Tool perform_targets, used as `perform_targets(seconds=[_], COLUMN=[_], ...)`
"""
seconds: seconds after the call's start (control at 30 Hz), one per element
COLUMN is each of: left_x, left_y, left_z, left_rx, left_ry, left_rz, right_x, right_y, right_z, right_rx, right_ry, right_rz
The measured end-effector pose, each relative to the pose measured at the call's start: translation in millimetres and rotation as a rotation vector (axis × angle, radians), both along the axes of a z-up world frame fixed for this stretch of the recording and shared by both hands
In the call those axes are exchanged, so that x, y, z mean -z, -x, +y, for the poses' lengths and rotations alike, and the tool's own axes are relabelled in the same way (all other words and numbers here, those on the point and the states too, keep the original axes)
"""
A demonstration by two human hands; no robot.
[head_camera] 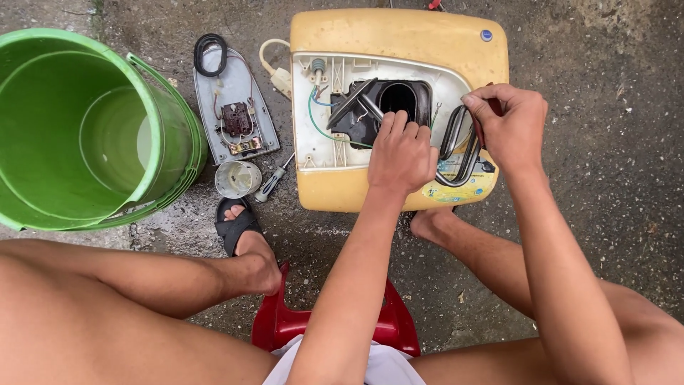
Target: The person sits on a small red stool and uses a metal tool to manipulate a component inside a disassembled yellow appliance. The person holds the internal part with one hand while working with the tool in the other, with a green bucket and other parts nearby.
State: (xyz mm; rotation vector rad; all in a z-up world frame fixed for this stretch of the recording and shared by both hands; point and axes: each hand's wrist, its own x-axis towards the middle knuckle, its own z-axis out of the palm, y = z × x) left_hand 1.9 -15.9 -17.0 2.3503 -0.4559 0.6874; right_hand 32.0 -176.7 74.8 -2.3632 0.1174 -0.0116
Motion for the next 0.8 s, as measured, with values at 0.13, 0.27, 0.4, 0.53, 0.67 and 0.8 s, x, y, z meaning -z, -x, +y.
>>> perform_targets(seconds=[0.13, 0.27, 0.4, 0.53, 0.67, 0.8], left_x=[1.3, 1.5, -2.2, -3.7, -3.8, -6.5], left_y=[0.3, -0.8, 0.3, 0.6, 1.6, 1.6], left_z=[1.0, -0.6, 0.7, -0.4, 1.7, 3.5], left_rx=[0.000, 0.004, 0.002, 0.001, 0.006, 0.022], left_ry=[-0.001, 0.008, 0.004, 0.013, 0.010, -0.001], left_rz=[-0.001, -0.007, 0.008, -0.005, 0.000, 0.029], right_x=[10.7, 14.1, 10.5, 19.1, 19.4, 7.4], right_y=[8.2, 14.1, 26.3, 32.6, 34.4, 42.0], right_z=[5.9, 15.9, 27.7, 20.3, 23.5, 37.4], right_rx=[0.065, 0.154, 0.190, 0.218, 0.294, 0.420], right_ry=[0.017, 0.075, 0.051, 0.056, 0.092, 0.154], right_rz=[-0.081, -0.213, -0.298, -0.303, -0.307, -0.296])
